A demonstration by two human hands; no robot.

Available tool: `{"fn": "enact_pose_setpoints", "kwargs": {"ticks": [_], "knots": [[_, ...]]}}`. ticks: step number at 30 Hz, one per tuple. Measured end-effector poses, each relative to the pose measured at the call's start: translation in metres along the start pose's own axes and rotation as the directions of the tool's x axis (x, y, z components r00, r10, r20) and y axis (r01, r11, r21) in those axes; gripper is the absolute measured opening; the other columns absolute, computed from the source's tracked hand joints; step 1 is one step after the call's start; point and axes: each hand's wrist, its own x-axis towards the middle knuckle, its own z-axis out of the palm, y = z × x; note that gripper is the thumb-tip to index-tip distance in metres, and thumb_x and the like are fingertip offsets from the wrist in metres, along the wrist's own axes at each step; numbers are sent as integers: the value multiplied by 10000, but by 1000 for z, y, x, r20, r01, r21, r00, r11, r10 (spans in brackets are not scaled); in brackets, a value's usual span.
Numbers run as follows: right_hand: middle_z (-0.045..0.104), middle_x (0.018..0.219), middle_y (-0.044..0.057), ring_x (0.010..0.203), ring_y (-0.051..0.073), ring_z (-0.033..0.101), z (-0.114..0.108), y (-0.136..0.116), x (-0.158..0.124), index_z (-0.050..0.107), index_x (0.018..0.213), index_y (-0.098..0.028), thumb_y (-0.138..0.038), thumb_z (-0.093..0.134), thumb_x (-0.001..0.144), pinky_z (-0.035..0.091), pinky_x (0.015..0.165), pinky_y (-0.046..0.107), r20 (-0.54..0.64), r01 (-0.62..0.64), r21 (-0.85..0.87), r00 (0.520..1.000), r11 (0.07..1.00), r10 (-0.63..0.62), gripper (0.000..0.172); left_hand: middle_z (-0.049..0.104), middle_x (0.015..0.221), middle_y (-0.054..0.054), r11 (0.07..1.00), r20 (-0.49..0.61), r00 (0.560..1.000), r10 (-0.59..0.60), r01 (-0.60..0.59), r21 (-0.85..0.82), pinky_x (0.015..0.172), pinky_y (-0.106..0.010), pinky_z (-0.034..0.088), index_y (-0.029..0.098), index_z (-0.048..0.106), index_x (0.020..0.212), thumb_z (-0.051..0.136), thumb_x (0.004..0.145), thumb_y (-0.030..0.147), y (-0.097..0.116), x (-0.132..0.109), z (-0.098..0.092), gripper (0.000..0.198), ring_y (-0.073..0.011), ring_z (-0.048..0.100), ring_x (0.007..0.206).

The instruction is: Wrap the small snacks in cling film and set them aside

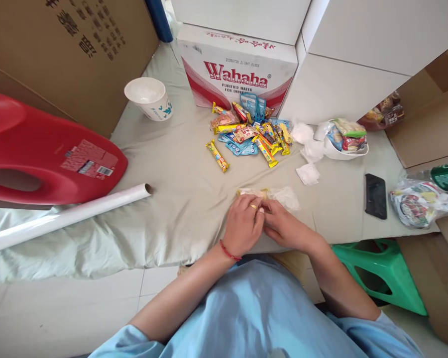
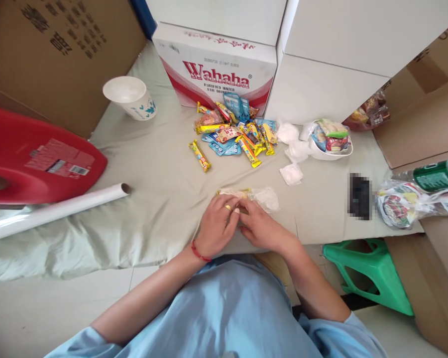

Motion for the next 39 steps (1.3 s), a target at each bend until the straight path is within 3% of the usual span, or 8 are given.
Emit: {"fn": "enact_pose_setpoints", "kwargs": {"ticks": [4,7,9,13,18,26,33,39], "knots": [[623,1326,122,1200,236,616,-3,16,-18,645,1345,-263,-334,476,1038,527,1020,419,-224,-194,95,951,976,211,356,617,1453,-157,942,101,989,109,-135,307,1120,-493,433,148,602,1397,481,995,247,-4,-10,12,432,-315,517,1386],[570,1324,191,1175,301,584,3,38,-20,593,1394,-195,-397,530,998,523,990,500,-556,-513,-24,720,858,415,449,574,1519,-149,879,168,973,156,-214,425,1139,-441,413,138,541,1475,470,975,181,-10,-15,18,506,-291,485,1438],[537,1361,222,1255,361,510,4,53,-19,640,1312,-166,-419,610,935,456,1053,578,-610,-604,-110,668,789,426,455,564,1530,-153,849,196,966,167,-242,469,1144,-428,406,107,524,1490,448,975,152,-12,-17,21,522,-290,477,1449],[640,1206,162,1173,326,567,-10,61,-15,677,979,-201,-394,617,906,460,1035,519,-507,-538,-27,734,842,453,215,539,1555,-161,836,231,959,163,-258,484,1152,-432,403,108,468,1540,423,987,133,-14,-19,21,555,-283,456,1474],[656,793,12,735,186,614,-28,32,16,599,912,-218,-415,589,935,487,709,296,-341,-460,219,790,860,509,198,521,1571,-161,825,254,954,158,-269,497,1156,-450,409,117,488,1531,398,1008,142,-13,-20,21,531,-282,443,1489],[676,1076,129,882,221,628,2,-14,92,671,1053,-182,-208,437,1032,454,771,307,-165,-473,-311,881,824,443,236,532,1533,-238,892,222,964,143,-223,393,1246,-538,315,36,560,1433,507,951,190,-14,-27,6,509,-343,391,1522],[603,1206,202,1098,360,507,37,-28,74,614,1243,-155,-527,640,954,463,917,476,-247,-340,-485,937,806,247,472,750,1189,-98,948,-7,993,117,-110,298,1214,-577,323,212,665,1220,481,945,147,-47,-67,-56,337,-293,557,1373],[608,1331,179,1150,330,523,39,-16,55,612,1356,-182,-272,556,1002,474,1003,483,-353,-379,-354,901,855,253,370,774,1075,-91,938,-111,992,55,-13,347,1122,-610,429,245,688,1075,554,925,208,-93,-101,-75,205,-351,636,1269]]}}
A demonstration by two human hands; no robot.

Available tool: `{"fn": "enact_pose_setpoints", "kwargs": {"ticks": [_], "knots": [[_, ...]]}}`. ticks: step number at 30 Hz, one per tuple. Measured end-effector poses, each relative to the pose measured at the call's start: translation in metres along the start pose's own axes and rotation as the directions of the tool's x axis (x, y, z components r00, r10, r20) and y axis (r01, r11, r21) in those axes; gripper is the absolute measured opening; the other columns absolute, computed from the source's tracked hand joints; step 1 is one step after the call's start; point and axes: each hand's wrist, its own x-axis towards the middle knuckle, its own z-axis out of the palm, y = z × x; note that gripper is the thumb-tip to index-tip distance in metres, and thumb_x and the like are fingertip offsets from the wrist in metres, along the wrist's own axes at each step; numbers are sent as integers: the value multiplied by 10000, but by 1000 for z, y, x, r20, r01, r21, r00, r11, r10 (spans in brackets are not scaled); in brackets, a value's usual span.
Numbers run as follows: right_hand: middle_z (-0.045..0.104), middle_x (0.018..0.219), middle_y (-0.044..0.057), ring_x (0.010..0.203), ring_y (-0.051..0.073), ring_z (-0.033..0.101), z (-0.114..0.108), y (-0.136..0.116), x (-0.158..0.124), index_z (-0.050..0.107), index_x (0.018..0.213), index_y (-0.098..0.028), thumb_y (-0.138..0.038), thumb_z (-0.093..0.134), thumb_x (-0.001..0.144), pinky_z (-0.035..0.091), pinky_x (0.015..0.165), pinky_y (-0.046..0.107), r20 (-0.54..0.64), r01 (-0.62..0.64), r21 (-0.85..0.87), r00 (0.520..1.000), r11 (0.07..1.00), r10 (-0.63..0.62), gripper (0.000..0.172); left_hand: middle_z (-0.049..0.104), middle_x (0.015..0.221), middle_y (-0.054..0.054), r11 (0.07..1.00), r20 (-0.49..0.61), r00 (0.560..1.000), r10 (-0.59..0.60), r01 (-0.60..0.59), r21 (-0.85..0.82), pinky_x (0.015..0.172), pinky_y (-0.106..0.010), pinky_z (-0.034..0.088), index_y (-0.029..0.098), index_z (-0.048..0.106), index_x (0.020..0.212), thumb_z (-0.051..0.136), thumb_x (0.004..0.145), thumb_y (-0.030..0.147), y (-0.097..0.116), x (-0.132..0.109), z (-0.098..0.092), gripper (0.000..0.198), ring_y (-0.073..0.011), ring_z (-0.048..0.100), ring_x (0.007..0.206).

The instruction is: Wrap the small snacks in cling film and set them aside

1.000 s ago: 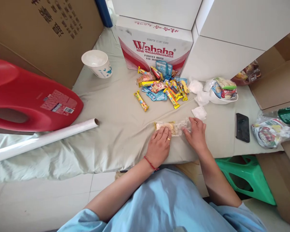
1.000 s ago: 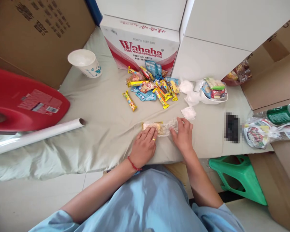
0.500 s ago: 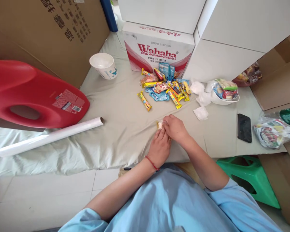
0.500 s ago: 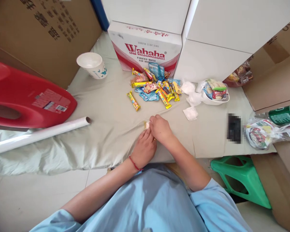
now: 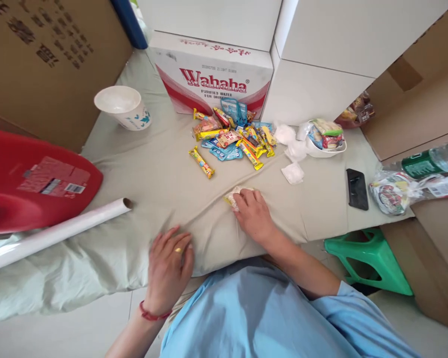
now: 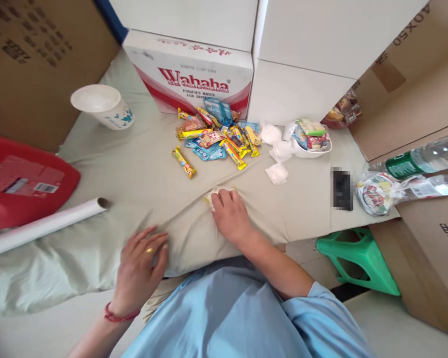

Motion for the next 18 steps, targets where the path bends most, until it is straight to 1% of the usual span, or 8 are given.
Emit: {"fn": "enact_pose_setpoints", "kwargs": {"ticks": [3,5,8,10,12,14,16,18], "knots": [[644,1346,141,1219,283,571,-21,42,-7,647,1329,-207,-250,457,1033,474,1080,458,-141,-52,248,986,967,89,354,768,1151,-109,996,-68,995,72,-69,51,1105,-585,469,235,676,1143,590,907,153,-9,-12,5,264,-336,681,1219],[701,1269,104,1138,254,648,-44,87,-10,670,1285,-223,-319,505,1018,526,1024,435,-222,-127,443,943,888,246,328,767,1172,-127,984,-129,980,154,-139,116,1071,-521,514,201,669,1185,636,875,97,-10,-16,9,329,-320,712,1172],[748,1073,47,885,196,698,-88,170,-8,674,1244,-228,-421,638,930,594,815,361,-287,-242,672,787,700,546,371,783,1129,-137,962,-206,952,225,-184,202,973,-418,564,147,682,1175,696,809,24,-8,-16,15,386,-307,748,1094],[741,1023,19,812,160,690,-119,225,-5,661,1219,-237,-434,688,877,589,723,307,-332,-192,789,665,584,668,396,791,1105,-135,957,-220,947,236,-187,223,924,-392,571,132,691,1157,709,788,-1,-6,-15,17,393,-306,761,1056],[731,965,18,732,128,668,-143,270,-4,664,1153,-224,-377,709,854,560,655,262,-308,-175,849,602,498,737,338,796,1096,-129,955,-219,945,242,-193,226,897,-385,573,130,696,1150,711,783,-12,-4,-13,17,394,-305,769,1032],[712,866,16,648,103,629,-155,299,-8,667,1085,-215,-300,679,865,527,609,236,-221,-232,887,543,398,810,237,799,1096,-121,955,-222,944,243,-192,227,879,-380,574,138,698,1150,713,782,-14,-4,-12,16,399,-300,775,1015],[695,799,9,600,100,601,-153,312,-15,667,1027,-212,-267,672,850,507,571,226,-127,-307,897,510,318,851,185,802,1094,-114,955,-227,944,239,-187,229,870,-376,573,144,700,1151,716,779,-16,-5,-12,16,406,-294,779,1001],[688,766,4,582,111,594,-139,314,-21,669,978,-204,-269,708,793,499,536,226,-52,-366,891,507,269,860,201,804,1088,-114,956,-233,943,237,-184,230,863,-374,571,139,703,1149,720,771,-22,-5,-13,16,411,-293,781,991]]}}
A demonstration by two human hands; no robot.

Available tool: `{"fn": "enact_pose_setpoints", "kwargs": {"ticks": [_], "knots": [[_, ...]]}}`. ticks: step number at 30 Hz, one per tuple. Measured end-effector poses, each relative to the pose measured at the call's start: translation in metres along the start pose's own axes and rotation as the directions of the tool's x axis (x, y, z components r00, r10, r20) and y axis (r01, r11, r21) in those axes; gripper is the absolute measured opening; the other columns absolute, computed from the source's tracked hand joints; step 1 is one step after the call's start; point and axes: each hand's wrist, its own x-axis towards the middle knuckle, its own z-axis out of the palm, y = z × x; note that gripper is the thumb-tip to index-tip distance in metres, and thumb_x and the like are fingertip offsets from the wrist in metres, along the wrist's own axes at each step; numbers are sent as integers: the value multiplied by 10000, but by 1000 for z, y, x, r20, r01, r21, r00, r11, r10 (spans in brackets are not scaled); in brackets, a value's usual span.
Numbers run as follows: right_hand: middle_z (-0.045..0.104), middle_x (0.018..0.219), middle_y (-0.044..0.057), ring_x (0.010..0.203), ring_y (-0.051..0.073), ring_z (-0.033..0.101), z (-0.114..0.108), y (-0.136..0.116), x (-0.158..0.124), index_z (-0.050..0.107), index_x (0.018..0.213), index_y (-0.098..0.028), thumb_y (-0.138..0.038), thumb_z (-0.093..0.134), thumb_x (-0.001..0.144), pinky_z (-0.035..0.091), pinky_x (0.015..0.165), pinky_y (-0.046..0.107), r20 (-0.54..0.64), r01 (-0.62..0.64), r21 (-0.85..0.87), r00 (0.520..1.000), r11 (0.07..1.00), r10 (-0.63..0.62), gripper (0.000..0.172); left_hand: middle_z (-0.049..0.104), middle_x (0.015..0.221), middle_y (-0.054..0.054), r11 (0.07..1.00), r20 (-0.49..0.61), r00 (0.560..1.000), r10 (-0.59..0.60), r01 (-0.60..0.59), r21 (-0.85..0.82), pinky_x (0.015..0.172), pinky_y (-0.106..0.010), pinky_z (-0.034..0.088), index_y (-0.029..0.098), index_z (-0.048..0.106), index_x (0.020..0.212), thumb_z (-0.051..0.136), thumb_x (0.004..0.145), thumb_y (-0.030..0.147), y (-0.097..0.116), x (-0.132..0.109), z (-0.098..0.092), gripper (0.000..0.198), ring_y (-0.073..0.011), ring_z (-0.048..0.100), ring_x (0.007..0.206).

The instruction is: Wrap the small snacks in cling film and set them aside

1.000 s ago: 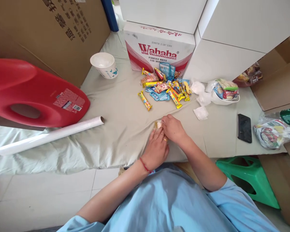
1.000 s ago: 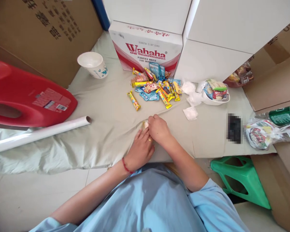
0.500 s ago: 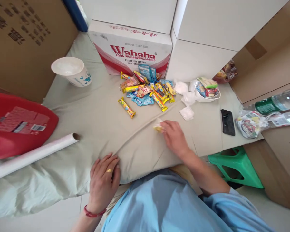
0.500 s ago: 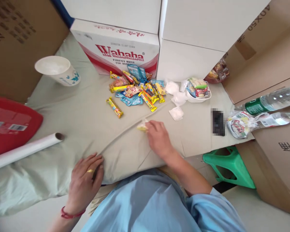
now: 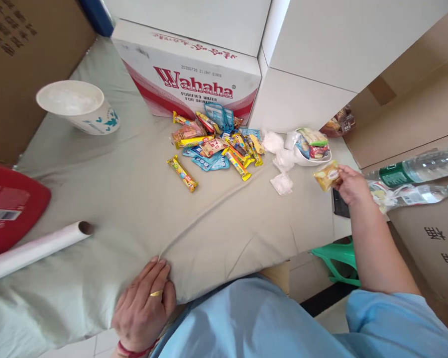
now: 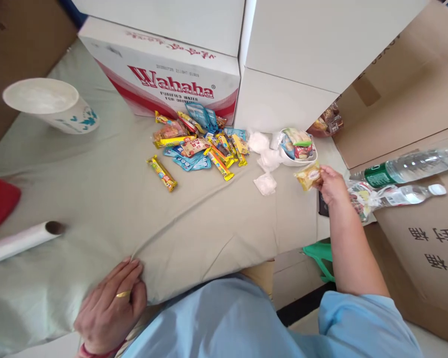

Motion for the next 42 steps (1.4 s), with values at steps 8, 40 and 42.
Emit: {"fn": "enact_pose_setpoints", "kwargs": {"ticks": [8,40,42], "knots": [[718,833,16,671,139,629,44,56,3,720,1023,-171,-399,685,760,519,639,267,96,37,-193,995,981,-19,349,798,1079,-135,1000,26,1000,4,-4,-2,867,-380,568,121,700,1111,702,774,-41,3,3,-2,374,-306,773,1016],[643,1291,168,1189,297,593,98,5,-87,654,1359,-195,-445,458,1033,485,1058,471,701,824,-513,564,240,-437,455,801,1101,-98,1000,-3,1000,-18,18,23,881,-350,570,185,682,1223,651,788,12,3,-2,1,469,-272,776,1034],[562,1470,148,1338,301,512,122,13,-111,601,1442,-224,-402,477,1034,446,1125,480,865,913,-367,406,180,-293,462,801,1098,-94,999,-6,1000,-22,22,23,881,-351,571,189,682,1215,651,792,11,4,-1,1,460,-270,777,1032]]}}
